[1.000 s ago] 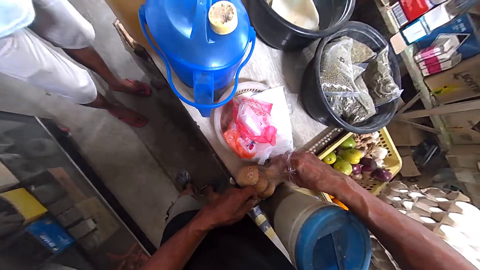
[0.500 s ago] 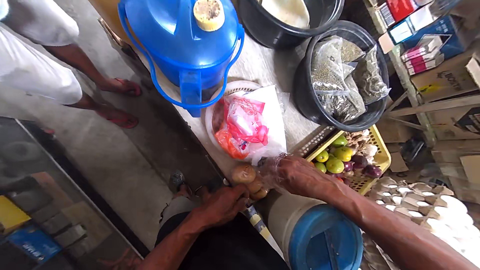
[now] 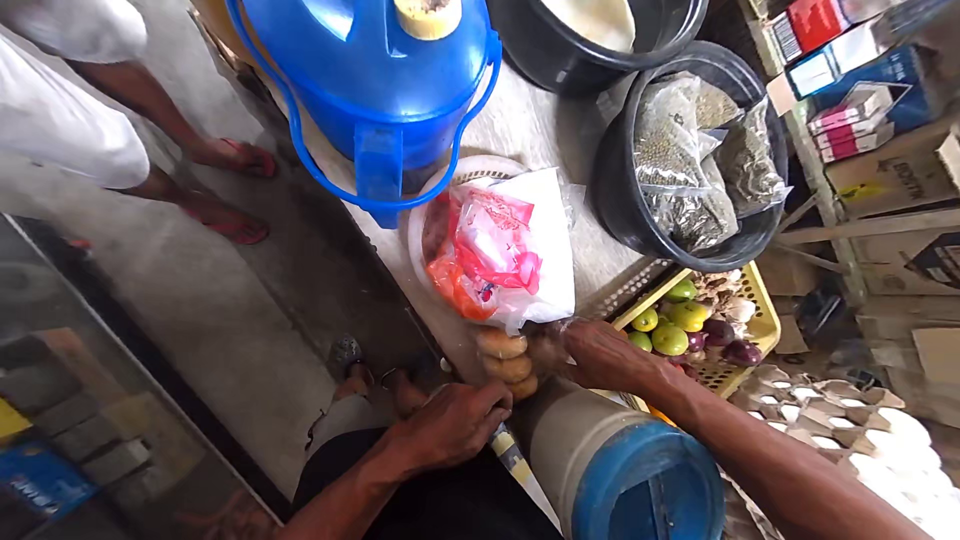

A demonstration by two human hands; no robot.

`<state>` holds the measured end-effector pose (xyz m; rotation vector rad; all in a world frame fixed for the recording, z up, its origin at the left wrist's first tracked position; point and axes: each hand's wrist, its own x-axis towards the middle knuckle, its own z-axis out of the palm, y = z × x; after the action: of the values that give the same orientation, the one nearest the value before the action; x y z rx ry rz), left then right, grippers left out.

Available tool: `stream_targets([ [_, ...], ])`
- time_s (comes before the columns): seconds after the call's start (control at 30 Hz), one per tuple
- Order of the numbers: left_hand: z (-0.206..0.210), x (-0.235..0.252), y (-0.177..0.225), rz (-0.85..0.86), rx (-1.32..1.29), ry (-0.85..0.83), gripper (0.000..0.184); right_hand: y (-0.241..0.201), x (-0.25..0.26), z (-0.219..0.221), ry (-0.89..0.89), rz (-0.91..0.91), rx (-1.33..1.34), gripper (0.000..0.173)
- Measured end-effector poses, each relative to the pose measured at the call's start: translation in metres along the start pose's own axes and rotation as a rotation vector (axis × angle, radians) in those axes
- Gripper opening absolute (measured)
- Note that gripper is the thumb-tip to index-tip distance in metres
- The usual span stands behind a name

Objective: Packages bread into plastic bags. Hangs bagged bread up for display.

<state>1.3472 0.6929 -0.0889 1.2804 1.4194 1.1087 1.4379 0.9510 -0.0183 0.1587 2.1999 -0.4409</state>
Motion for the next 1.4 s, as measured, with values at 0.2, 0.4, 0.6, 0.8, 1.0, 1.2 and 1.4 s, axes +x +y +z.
stream_targets([
  [0.2,0.005,0.018,0.004,-0.11,0.021,-0.003,0.021,0.019,-0.01,0.012,0.282,-0.179,0.245,0.038],
  [0.4,0.0,0.024,0.008,-0.275,0.003,-0.065,0.024,0.039,-0.043,0.02,0.546,-0.193,0.707,0.038],
  [0.6,-0.006,0.02,0.003,-0.287,-0.018,-0.124,0.026,0.04,-0.058,0.022,0.632,-0.173,0.863,0.035],
  [0.8,-0.005,-0.011,-0.001,-0.09,-0.08,-0.006,0.024,0.032,-0.079,0.005,0.669,-0.067,0.738,0.039],
  [1.0,-0.027,-0.035,0.01,-0.1,-0.161,0.123,0.024,0.013,-0.125,-0.016,0.849,0.106,0.628,0.042],
  [1.2,-0.054,-0.05,0.013,-0.029,-0.166,0.222,0.02,-0.034,-0.175,-0.023,1.136,0.14,0.597,0.058],
  [1.4,-0.092,-0.07,0.021,0.058,-0.094,0.252,0.019,-0.214,-0.1,0.043,0.985,-0.329,1.119,0.047],
])
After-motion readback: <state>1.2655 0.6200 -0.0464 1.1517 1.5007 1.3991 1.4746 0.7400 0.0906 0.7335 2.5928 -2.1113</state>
